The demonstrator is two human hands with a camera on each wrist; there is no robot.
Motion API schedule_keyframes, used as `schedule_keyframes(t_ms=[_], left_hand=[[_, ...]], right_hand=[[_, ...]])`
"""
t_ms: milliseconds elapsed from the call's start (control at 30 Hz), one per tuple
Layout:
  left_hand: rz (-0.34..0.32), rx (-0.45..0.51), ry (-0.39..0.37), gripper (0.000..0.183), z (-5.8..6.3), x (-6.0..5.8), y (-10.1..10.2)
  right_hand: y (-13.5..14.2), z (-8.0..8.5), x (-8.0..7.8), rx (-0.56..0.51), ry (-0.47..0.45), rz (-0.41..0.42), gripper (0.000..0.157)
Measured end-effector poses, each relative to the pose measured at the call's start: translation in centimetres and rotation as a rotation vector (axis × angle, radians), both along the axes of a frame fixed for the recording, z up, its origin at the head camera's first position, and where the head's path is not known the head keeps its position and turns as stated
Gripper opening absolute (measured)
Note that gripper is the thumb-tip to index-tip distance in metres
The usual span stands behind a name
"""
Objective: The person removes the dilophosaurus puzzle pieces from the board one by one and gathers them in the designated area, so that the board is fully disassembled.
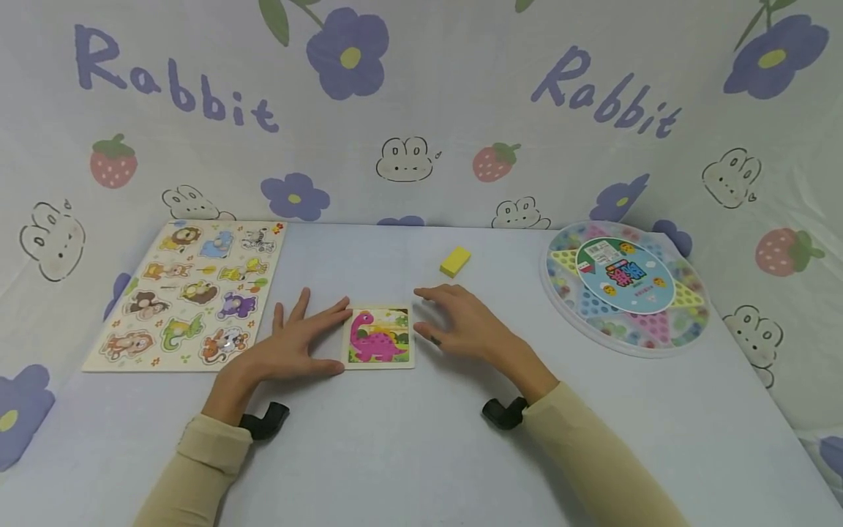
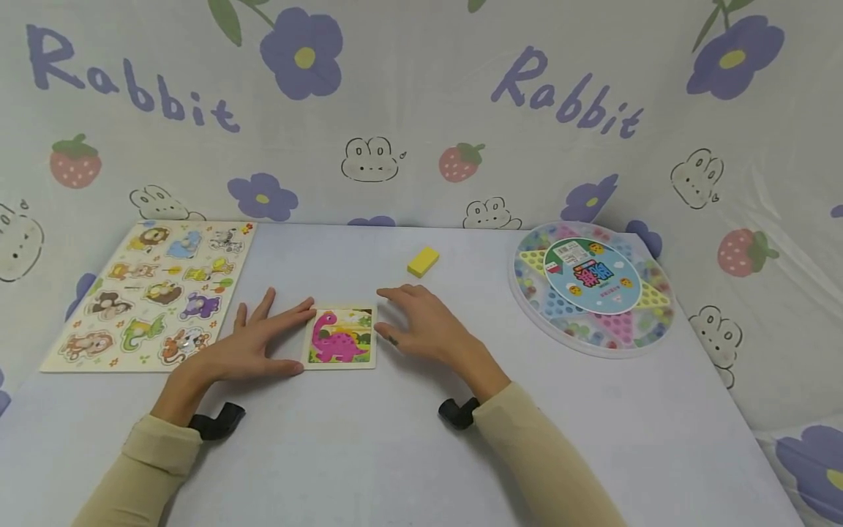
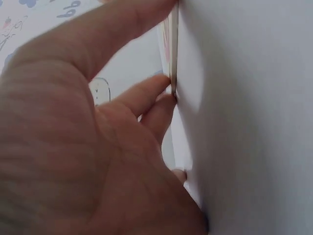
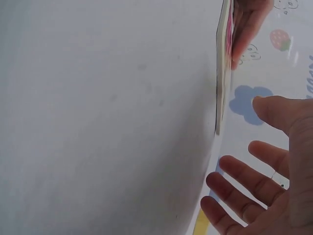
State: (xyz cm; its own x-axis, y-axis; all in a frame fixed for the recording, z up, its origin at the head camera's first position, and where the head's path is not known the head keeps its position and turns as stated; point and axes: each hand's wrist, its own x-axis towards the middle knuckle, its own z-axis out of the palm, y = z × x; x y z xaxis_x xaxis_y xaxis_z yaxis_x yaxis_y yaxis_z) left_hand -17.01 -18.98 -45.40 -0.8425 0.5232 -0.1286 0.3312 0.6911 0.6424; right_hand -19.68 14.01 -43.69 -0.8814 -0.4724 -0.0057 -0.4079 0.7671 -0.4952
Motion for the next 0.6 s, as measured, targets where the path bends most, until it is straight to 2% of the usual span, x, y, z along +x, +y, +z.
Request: schedule_keyframes(t_ms=[267,600], left_hand=[[0.009,0.009,-0.005,0.094,-0.1,0.1,0.7],[0.010,0.005,-0.006,0.094,-0.1,0.0,0.6]], right_hand=[[-1.8,0.0,0.0,-0.022,0.010,0.050,0.059],[-4.6,0.4,-0.6,0.005,0.022,0.115,0.051]])
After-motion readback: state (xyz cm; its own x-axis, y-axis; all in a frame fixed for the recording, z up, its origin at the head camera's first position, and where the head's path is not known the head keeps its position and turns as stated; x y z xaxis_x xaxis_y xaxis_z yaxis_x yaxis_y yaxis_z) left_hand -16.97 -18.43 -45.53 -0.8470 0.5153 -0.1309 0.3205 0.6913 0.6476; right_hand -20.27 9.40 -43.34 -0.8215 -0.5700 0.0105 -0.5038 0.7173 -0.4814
